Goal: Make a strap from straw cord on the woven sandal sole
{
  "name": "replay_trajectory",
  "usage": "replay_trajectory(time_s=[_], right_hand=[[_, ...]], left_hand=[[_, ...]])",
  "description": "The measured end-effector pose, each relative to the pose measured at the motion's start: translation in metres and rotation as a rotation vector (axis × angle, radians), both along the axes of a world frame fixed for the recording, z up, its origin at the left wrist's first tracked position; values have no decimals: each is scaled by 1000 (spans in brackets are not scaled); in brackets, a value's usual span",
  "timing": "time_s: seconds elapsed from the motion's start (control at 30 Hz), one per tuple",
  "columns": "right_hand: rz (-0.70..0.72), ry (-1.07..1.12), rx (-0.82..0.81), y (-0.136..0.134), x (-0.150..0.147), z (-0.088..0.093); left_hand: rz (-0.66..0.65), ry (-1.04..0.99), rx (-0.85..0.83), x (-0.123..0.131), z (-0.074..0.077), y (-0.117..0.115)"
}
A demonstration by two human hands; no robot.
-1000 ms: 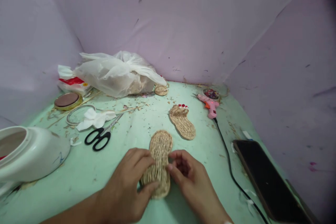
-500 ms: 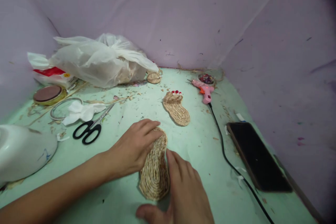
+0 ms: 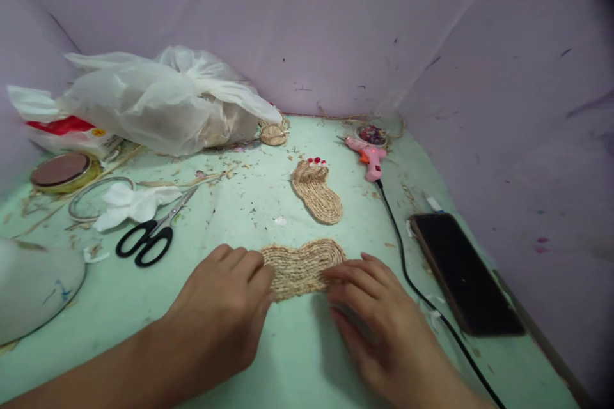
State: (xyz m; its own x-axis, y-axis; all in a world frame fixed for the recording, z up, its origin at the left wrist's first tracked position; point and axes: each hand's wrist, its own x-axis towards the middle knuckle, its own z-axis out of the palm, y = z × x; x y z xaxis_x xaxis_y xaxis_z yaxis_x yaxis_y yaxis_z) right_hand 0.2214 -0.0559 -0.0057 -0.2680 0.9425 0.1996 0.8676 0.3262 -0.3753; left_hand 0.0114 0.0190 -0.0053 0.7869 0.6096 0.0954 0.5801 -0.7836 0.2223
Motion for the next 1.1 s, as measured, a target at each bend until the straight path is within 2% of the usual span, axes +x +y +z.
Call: replay_trajectory(time_s=[0.07, 0.17, 0.27, 0.47, 0.8, 1.1], right_hand=[[19, 32, 59, 3, -5, -4], [65, 95, 85, 12, -11, -12], [85, 197, 114, 18, -12, -23], [62, 235, 164, 15, -15, -32], [-84, 223, 255, 19, -25, -35], [-135, 266, 261, 21, -28, -36]], left_hand=[[-18, -67, -2, 7, -1, 2], [-92, -141, -122, 18, -4, 10], [-109, -174, -218, 24, -13, 12], [-106, -312, -104, 24, -26, 5], [-130, -291, -200, 32, -19, 10], [-107, -348, -183, 35, -28, 8]])
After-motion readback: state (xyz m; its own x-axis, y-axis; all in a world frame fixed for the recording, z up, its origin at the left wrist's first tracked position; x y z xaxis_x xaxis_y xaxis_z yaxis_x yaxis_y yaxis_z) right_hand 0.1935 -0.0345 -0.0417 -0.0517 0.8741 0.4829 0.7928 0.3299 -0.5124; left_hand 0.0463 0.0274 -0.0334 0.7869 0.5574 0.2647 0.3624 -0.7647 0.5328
